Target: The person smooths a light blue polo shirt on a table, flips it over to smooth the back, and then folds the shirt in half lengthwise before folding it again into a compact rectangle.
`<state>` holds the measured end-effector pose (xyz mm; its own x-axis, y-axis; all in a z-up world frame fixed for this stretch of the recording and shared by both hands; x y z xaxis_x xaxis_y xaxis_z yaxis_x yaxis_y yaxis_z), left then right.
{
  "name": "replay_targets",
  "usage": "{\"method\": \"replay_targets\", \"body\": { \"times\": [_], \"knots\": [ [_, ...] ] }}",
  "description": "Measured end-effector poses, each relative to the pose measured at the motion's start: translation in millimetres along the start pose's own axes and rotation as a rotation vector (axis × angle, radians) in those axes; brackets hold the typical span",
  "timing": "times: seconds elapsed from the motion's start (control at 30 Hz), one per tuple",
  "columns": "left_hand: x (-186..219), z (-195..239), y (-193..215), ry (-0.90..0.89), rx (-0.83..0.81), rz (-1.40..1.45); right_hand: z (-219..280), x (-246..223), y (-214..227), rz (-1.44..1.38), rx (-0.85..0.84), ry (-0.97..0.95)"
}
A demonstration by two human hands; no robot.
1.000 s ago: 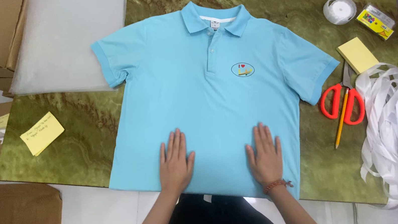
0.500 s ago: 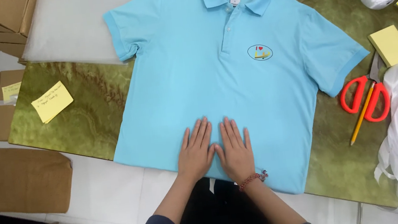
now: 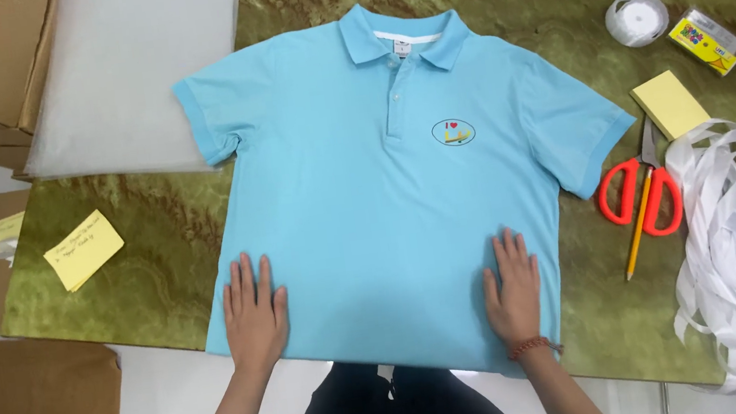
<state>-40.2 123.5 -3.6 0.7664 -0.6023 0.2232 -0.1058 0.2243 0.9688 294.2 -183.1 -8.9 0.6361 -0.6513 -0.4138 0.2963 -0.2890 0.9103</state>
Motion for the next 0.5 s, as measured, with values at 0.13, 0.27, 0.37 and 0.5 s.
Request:
{"method": "replay_targets", "body": {
  "times": [0.13, 0.27, 0.37, 0.5],
  "knots": [
    [20, -53, -1, -0.059, 0.046, 0.021, -52, -69, -28, 0.017, 0.016, 0.054],
    [23, -94, 3, -0.058, -0.003, 0.080, -78, -116, -45, 0.102, -0.064, 0.092],
    [-2, -113, 10, -0.052, 0.015, 0.053, -83, -102, -40, 0.191, -0.056, 0.080],
    [-3, -110, 33, -0.118, 0.133, 0.060, -74, -63, -8, 0.147, 0.001, 0.072]
  ]
}}
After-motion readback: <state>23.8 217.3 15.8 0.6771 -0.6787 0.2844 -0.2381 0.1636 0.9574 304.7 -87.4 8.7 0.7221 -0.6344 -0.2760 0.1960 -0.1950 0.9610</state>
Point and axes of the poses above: each hand's wrist, its own z-axis away from the middle knuckle, its own y-axis out of the back of the hand, x = y × z, the point moved 7 cm from there along -z, towards the middle knuckle, and after that the axes turned 5 degrees about -x, right-handed, at the moved point
